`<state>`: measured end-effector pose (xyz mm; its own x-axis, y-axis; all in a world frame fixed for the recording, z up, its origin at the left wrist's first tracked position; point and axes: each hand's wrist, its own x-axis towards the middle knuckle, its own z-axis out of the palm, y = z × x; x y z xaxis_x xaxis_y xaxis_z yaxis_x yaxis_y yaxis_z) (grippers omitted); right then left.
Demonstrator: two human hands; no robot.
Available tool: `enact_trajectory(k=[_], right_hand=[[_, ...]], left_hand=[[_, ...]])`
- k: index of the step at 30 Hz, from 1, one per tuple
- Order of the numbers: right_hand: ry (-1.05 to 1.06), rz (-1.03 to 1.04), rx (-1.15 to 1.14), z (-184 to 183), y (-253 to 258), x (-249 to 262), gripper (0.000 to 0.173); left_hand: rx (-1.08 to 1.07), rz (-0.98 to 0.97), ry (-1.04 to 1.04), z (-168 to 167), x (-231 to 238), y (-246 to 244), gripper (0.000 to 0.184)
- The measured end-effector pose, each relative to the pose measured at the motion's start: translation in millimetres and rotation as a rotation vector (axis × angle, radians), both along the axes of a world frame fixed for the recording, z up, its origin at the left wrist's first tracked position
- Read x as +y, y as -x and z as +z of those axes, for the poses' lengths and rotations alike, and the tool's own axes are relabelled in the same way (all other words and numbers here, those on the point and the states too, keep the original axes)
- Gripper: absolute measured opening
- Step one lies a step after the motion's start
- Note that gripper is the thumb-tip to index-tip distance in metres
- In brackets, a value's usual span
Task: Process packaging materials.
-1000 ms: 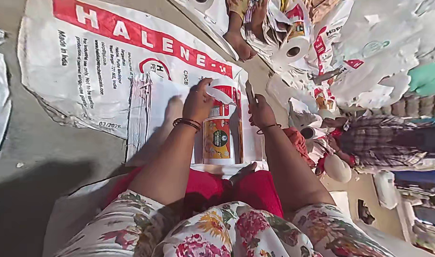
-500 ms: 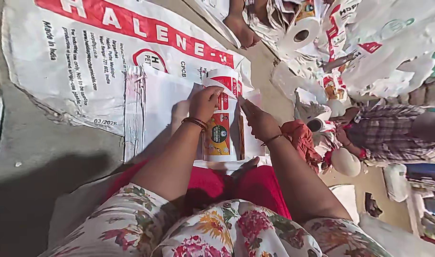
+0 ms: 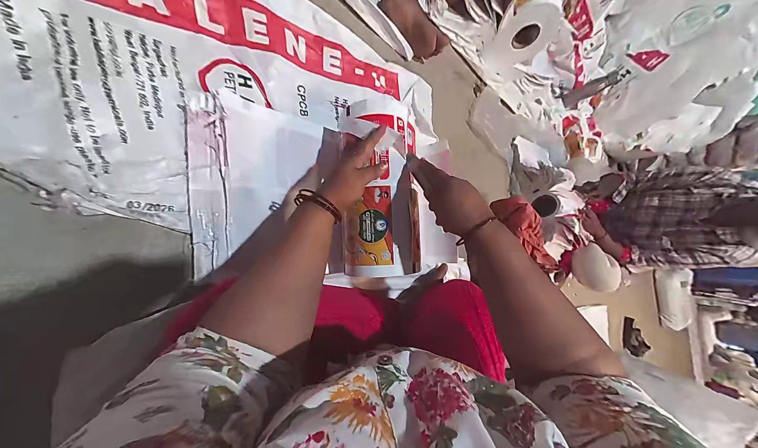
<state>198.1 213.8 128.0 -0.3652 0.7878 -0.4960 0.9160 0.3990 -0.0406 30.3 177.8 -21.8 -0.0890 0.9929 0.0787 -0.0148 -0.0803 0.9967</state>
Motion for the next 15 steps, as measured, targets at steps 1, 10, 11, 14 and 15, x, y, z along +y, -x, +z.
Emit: enact_trajectory(k=[1,10,11,14,15], right_hand=[[0.011,0.022,-0.038,2.2,1.3,0.0,0.056],[0.065,0.083,-0.273,13.4,-15.4,-54.8,0.071],[0.092,0.078,-0.293,14.5,-21.1,-66.4,0.072],[0.206,0.067,-0.353,18.8,-41.8,-101.5,0.071],[0.245,0.075,-0.366,22.1,-49.4,-114.1,0.068]], left_hand=[[-0.004,-0.006,-0.002,1.5,-1.0,-1.6,0.064],[-0.326,0.031,-0.086,6.5,-3.3,-2.4,0.064],[-0.324,0.024,-0.081,7.6,-5.1,-1.8,0.064],[-0.335,0.022,-0.075,6.9,-6.1,0.9,0.062],[-0.340,0.029,-0.080,5.1,-5.6,2.0,0.061]])
